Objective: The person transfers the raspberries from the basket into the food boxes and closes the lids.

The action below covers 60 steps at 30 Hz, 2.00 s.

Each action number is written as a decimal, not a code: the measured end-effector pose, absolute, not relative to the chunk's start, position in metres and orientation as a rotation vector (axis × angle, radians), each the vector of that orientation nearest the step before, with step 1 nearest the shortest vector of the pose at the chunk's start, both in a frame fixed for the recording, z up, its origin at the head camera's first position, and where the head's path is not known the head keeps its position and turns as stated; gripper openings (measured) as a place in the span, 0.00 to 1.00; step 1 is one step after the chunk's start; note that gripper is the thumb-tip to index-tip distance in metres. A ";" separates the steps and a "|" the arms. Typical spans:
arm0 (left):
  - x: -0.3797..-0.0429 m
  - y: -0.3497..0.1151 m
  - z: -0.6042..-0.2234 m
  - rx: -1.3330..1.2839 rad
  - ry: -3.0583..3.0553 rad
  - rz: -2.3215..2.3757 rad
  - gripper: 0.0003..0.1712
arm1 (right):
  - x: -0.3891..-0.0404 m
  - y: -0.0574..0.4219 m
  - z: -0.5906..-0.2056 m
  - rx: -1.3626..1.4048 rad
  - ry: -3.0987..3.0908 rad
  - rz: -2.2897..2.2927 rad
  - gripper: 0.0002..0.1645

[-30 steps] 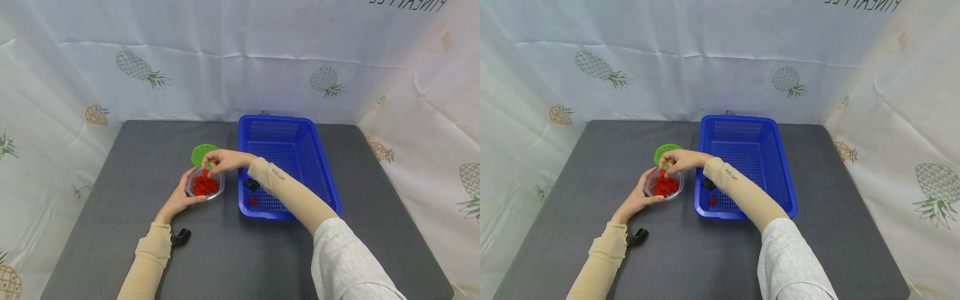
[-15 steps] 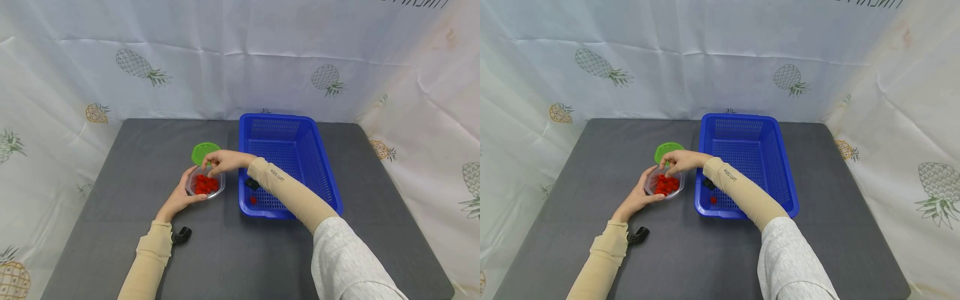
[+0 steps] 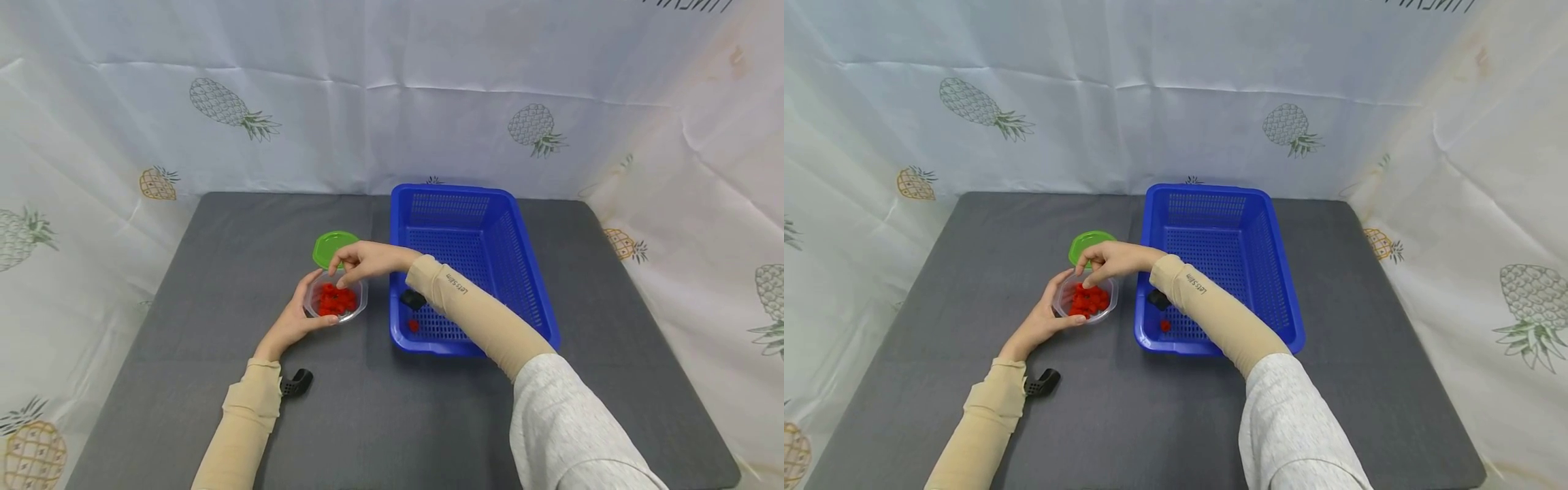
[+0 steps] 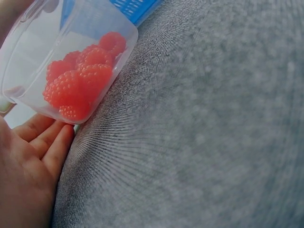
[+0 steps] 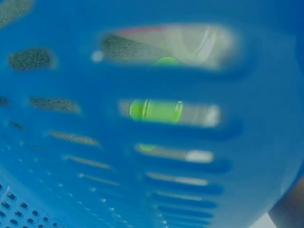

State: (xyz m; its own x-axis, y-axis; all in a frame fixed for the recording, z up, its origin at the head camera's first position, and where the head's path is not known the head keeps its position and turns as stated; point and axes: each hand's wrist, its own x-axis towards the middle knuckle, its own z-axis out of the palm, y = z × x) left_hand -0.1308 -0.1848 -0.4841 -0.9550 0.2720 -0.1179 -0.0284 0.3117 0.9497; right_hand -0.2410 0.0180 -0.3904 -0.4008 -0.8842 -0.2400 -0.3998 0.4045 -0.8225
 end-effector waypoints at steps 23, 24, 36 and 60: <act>-0.136 -0.188 -0.502 0.244 2.365 1.713 0.54 | -0.224 0.090 -0.361 -0.977 1.947 -1.123 0.14; -0.136 -0.188 -0.502 0.242 2.364 1.713 0.54 | -0.223 0.093 -0.362 -0.968 1.944 -1.121 0.14; -0.138 -0.188 -0.501 0.263 2.338 1.742 0.53 | -0.216 0.129 -0.385 -0.881 1.925 -1.071 0.15; -0.137 -0.189 -0.503 0.266 2.367 1.732 0.53 | -0.227 0.132 -0.453 -0.763 1.889 -0.698 0.14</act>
